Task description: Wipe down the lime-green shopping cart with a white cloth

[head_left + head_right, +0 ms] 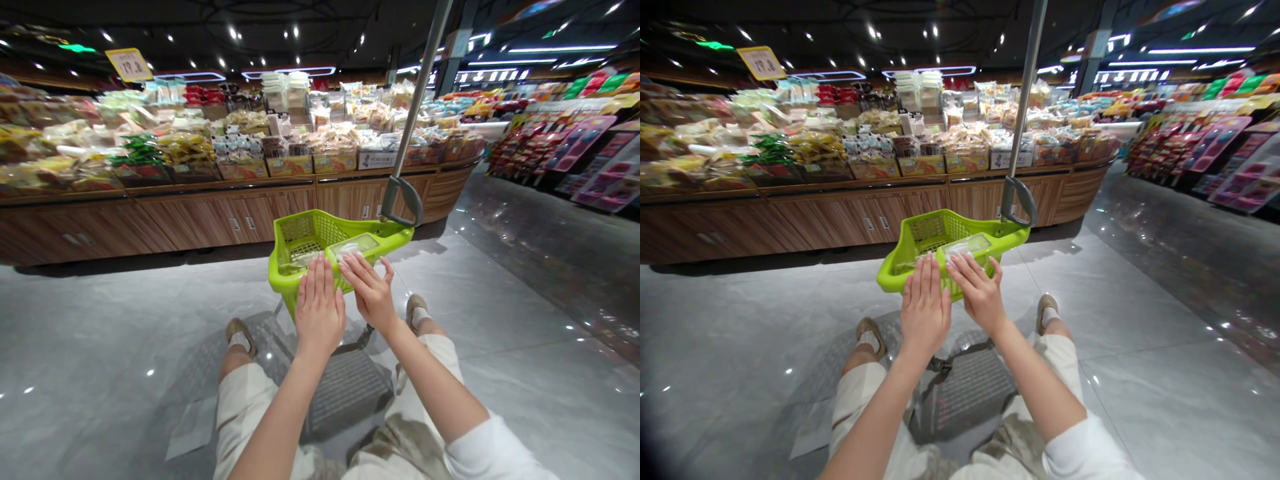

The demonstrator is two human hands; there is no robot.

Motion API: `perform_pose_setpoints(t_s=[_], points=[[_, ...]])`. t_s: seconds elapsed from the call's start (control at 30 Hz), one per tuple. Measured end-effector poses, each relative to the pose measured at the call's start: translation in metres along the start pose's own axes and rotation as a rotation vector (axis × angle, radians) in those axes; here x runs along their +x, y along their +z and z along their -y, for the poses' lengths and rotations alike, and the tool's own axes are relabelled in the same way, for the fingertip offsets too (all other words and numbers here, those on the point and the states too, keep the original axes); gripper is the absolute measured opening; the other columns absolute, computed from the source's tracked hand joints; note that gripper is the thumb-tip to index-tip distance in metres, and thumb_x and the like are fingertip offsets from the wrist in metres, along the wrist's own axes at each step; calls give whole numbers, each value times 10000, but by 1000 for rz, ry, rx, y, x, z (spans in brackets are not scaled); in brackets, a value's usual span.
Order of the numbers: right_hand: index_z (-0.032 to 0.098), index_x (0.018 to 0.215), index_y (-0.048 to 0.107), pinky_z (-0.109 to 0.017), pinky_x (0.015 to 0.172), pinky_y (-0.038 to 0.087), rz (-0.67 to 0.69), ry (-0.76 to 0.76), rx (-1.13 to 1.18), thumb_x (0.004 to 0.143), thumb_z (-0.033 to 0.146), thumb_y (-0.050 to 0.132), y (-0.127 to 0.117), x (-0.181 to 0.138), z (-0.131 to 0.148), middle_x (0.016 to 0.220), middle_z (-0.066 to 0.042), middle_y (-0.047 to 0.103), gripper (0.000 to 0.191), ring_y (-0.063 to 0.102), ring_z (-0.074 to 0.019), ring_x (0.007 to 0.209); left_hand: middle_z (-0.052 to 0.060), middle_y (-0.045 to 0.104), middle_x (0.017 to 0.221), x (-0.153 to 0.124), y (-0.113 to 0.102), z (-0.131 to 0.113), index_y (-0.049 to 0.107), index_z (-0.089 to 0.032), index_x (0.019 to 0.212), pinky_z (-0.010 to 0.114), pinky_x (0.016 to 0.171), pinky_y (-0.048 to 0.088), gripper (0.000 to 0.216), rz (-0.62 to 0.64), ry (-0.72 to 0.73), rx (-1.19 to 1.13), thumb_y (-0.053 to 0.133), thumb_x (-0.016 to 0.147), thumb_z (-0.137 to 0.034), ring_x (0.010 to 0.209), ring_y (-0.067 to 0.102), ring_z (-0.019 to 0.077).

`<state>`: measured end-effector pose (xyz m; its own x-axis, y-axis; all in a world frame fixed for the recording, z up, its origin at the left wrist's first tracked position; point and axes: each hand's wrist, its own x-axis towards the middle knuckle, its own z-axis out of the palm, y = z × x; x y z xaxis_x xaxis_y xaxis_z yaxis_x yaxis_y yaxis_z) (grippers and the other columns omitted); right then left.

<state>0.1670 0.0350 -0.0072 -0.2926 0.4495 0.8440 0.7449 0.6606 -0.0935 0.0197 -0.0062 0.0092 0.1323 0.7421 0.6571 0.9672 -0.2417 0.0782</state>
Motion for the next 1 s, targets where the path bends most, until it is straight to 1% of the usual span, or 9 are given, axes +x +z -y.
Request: perform_pose_setpoints(t_s=[0.13,0.2,0.27,0.43,0.53,0.67,0.77,0.9,1.0], points=[[306,1429,489,-491,1165,128,-180,281,-110,916,95,360,-4,-2,-47,1399,-57,600,569,529,-209,1329,114,236,1636,-3,-3,4,131,-92,1569,426,1237,182,648,17,-4,1,347,983,-263,1524,177,219],[300,1393,525,-505,1152,149,-224,370,-119,905,92,350,-4,0,-55,1391,-56,607,559,518,-216,1340,115,240,1634,-3,-2,3,125,-98,1571,432,1238,182,656,14,-10,-7,357,979,-263,1525,176,222],[296,1392,523,-499,1153,153,-166,343,-78,907,97,355,-4,5,-40,1406,-52,594,551,484,-213,1370,116,244,1633,-3,-2,1,128,-101,1571,433,1238,182,658,12,-17,-15,362,978,-263,1525,175,223],[278,1441,457,-449,1185,83,51,61,40,940,118,388,-10,17,17,1426,-44,578,530,454,-185,1390,116,241,1634,-1,-2,0,145,-100,1569,435,1240,173,650,14,-18,-11,363,974,-244,1526,168,220],[298,1394,507,-440,1170,90,57,53,25,937,115,401,-15,16,-2,1409,-28,595,503,505,-181,1346,110,238,1636,-2,-3,3,130,-114,1573,430,1239,171,654,11,-12,-13,360,974,-240,1526,169,215],[274,1270,607,-462,1108,185,-144,326,-64,894,89,375,-14,13,-44,1342,-43,647,479,568,-206,1275,110,218,1642,-3,-2,5,116,-96,1571,424,1241,156,660,15,-4,-6,359,977,-250,1530,152,218],[266,1294,593,-457,1103,202,-146,342,-77,895,103,374,-9,14,-27,1354,-47,638,483,531,-214,1313,115,215,1642,-3,0,2,122,-83,1568,428,1241,154,665,18,-10,6,368,977,-262,1531,146,224],[299,1400,514,-414,1157,150,53,114,-1,931,168,418,-5,17,22,1422,-18,584,496,453,-195,1378,116,226,1639,-1,0,0,120,-93,1571,431,1241,157,668,22,-16,3,363,964,-229,1528,159,224],[349,1425,489,-415,1179,100,83,62,-2,937,163,416,-6,13,16,1423,9,582,528,477,-193,1358,117,241,1635,-1,-3,3,113,-107,1574,433,1238,180,671,21,-17,-1,364,964,-229,1524,180,222]])
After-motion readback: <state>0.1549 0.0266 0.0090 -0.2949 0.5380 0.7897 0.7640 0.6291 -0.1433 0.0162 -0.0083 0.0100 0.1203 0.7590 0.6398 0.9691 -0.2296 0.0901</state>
